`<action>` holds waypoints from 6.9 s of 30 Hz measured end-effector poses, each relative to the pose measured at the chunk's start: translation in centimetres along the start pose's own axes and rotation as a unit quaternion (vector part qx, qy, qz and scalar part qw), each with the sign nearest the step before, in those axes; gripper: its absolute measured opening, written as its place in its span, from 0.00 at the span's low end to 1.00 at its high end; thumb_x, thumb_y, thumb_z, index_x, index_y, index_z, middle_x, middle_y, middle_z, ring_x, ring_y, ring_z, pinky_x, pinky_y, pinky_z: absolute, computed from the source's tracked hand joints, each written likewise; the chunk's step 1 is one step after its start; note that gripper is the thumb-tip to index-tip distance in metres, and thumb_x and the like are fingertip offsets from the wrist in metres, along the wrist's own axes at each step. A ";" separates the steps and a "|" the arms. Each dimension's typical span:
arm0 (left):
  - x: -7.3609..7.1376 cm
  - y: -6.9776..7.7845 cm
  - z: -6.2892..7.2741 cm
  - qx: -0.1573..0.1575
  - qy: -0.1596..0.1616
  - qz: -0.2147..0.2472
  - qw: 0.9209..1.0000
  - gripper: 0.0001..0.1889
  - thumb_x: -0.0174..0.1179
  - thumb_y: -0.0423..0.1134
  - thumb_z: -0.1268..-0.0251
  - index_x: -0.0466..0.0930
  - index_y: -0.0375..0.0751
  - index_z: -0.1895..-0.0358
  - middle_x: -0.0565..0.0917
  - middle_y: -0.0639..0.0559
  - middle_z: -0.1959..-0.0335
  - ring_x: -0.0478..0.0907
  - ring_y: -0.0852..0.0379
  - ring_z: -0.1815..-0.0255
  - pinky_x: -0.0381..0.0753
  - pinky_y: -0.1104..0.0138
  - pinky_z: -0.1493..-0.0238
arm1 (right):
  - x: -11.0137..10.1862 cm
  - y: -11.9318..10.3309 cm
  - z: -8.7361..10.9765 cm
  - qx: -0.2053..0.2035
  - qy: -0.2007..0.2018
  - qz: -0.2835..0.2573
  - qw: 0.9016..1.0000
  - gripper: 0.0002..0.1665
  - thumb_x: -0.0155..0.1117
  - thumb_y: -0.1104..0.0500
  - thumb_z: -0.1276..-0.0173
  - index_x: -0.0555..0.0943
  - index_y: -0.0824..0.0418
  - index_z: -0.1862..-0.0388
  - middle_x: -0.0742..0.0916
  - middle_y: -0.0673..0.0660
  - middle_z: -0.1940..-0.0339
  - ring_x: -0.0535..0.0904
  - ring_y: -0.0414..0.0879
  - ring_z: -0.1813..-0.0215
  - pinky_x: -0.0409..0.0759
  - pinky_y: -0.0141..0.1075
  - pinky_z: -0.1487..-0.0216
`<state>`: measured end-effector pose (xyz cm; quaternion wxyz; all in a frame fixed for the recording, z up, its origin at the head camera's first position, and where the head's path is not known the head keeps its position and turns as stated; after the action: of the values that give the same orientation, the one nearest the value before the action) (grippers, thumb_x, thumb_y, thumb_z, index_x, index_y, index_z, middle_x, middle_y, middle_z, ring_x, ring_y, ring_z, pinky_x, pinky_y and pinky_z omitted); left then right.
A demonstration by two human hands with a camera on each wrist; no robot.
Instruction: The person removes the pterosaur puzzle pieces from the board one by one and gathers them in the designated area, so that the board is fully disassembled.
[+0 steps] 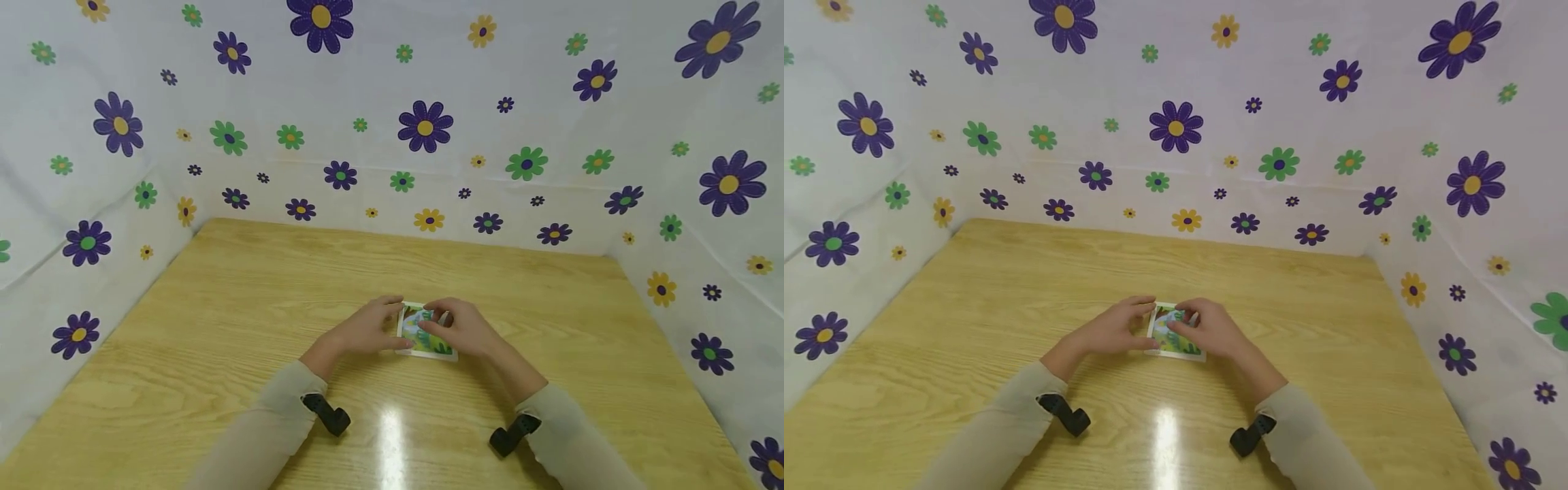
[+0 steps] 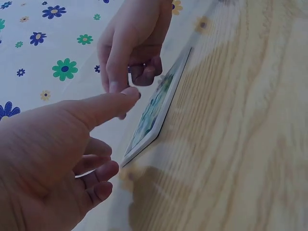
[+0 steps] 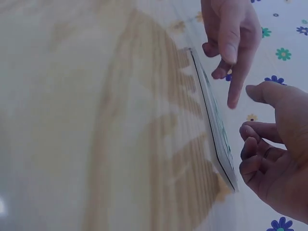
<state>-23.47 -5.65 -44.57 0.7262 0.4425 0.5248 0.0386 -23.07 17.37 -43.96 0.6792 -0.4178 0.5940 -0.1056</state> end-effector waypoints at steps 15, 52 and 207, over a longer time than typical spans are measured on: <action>1.0 -0.4 -0.2 0.008 0.002 0.058 0.998 0.45 0.69 0.52 0.37 0.59 0.32 0.24 0.56 0.43 0.20 0.67 0.44 0.28 0.69 0.53 0.30 | 1.3 -0.9 -2.4 0.044 -0.020 0.018 0.999 0.20 0.66 0.57 0.30 0.83 0.67 0.44 0.85 0.53 0.67 0.76 0.42 0.69 0.75 0.33 0.66; 1.1 -1.0 -1.3 -0.037 0.087 0.120 0.988 0.42 0.76 0.40 0.46 0.68 0.33 0.28 0.82 0.49 0.60 0.74 0.59 0.63 0.75 0.71 0.64 | 0.1 -1.8 -4.8 0.044 -0.082 0.093 0.991 0.19 0.72 0.55 0.34 0.82 0.64 0.49 0.85 0.58 0.53 0.79 0.50 0.50 0.78 0.47 0.44; 1.4 0.5 -1.0 -0.077 0.020 0.116 0.990 0.52 0.78 0.42 0.50 0.58 0.33 0.23 0.56 0.50 0.20 0.68 0.53 0.39 0.71 0.62 0.44 | -5.9 4.6 -0.2 0.201 -0.010 -0.234 0.951 0.20 0.58 0.67 0.26 0.76 0.73 0.38 0.82 0.66 0.51 0.85 0.44 0.61 0.85 0.35 0.55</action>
<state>-23.48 -4.01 -45.28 0.7380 0.4427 0.4795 0.1716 -26.51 23.91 -42.87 0.7115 -0.4007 0.4392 -0.3747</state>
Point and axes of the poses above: each hand's wrist, its own z-axis away from the middle knuckle, its own x-axis out of the palm, y = z × x, the point moved 1 cm from there along -z, towards the middle knuckle
